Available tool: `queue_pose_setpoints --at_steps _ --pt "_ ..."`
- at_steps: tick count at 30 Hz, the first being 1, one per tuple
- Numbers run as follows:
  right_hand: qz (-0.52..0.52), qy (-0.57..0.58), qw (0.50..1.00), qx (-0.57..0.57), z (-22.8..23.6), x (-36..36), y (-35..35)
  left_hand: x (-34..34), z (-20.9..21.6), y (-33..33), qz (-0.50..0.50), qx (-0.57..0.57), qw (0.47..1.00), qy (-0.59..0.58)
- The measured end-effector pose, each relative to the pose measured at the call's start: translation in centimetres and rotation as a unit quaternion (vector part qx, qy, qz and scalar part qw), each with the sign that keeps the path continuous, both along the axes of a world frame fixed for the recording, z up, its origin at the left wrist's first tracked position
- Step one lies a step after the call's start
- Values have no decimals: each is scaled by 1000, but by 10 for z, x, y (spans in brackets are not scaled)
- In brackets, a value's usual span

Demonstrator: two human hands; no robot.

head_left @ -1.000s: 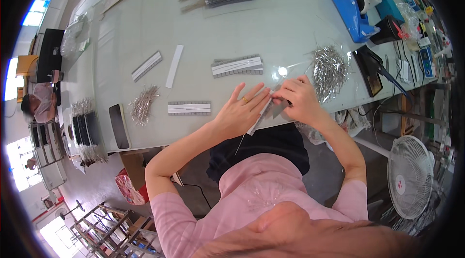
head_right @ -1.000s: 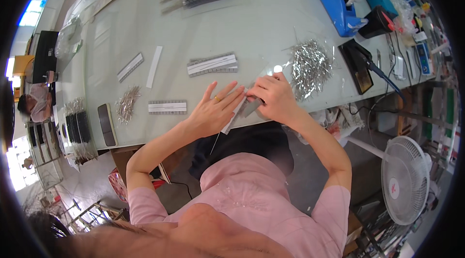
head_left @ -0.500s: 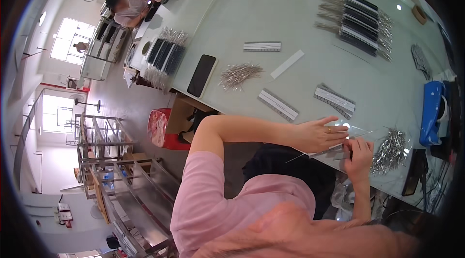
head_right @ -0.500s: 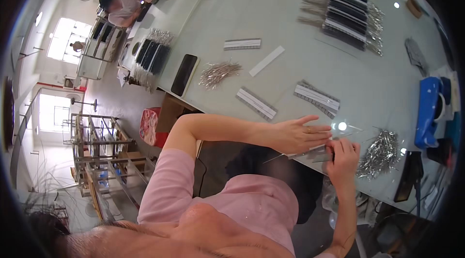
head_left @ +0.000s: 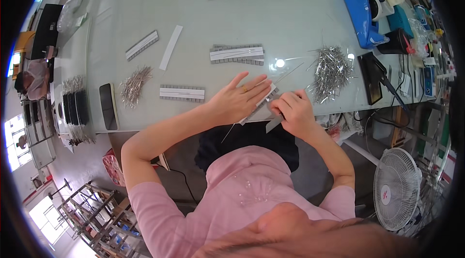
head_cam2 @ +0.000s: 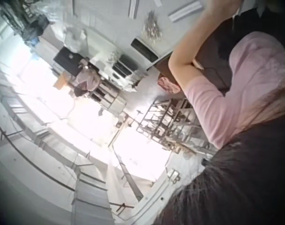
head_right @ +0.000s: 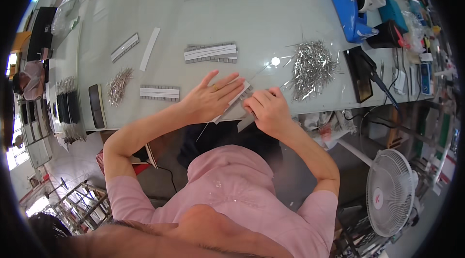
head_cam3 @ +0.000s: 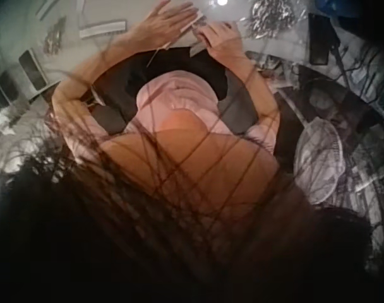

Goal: Soldering pins and assembling electronic components at a factory workbench.

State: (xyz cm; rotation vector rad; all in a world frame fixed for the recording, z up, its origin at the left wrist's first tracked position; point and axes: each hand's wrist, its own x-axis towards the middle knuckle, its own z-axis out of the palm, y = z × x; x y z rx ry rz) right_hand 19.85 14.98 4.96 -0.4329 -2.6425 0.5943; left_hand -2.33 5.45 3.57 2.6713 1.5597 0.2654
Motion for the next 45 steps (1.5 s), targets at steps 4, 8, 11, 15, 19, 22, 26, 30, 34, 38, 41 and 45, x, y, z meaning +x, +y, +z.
queue_pose_setpoints --at_steps 4,8,11,15,19,22,26,30,34,38,41,45 --pt "0 1 1000 3 2 6 -6 4 1 1 4 -9 1000 6" --pt "3 -1 1000 7 4 10 -14 6 -3 -1 9 -32 999 -10" --pt "-10 4 1000 15 3 10 -20 6 -5 -2 15 -31 999 -25" --pt "-13 0 1000 19 2 10 -28 4 -3 0 14 -20 1000 -12" --pt "-16 -15 1000 17 3 11 -36 5 -1 3 8 -16 1000 -6" --pt "-29 -20 999 12 6 11 -35 3 0 14 0 8 1000 22" --pt "-58 -13 998 2 4 9 -28 -2 3 31 -18 26 999 42" --pt "-76 -9 997 0 1 9 -29 -1 13 27 -15 -17 999 -46" --pt "-69 5 998 -1 -2 9 -29 -3 4 26 -60 9 998 -13" --pt "-62 10 998 -4 -1 11 -29 -5 -4 26 -54 -6 998 -31" --pt "-64 0 998 -1 0 12 -32 -5 -5 25 -48 -2 999 -17" --pt "-65 10 998 -1 -2 13 -42 -5 -5 26 -41 -20 999 -22"
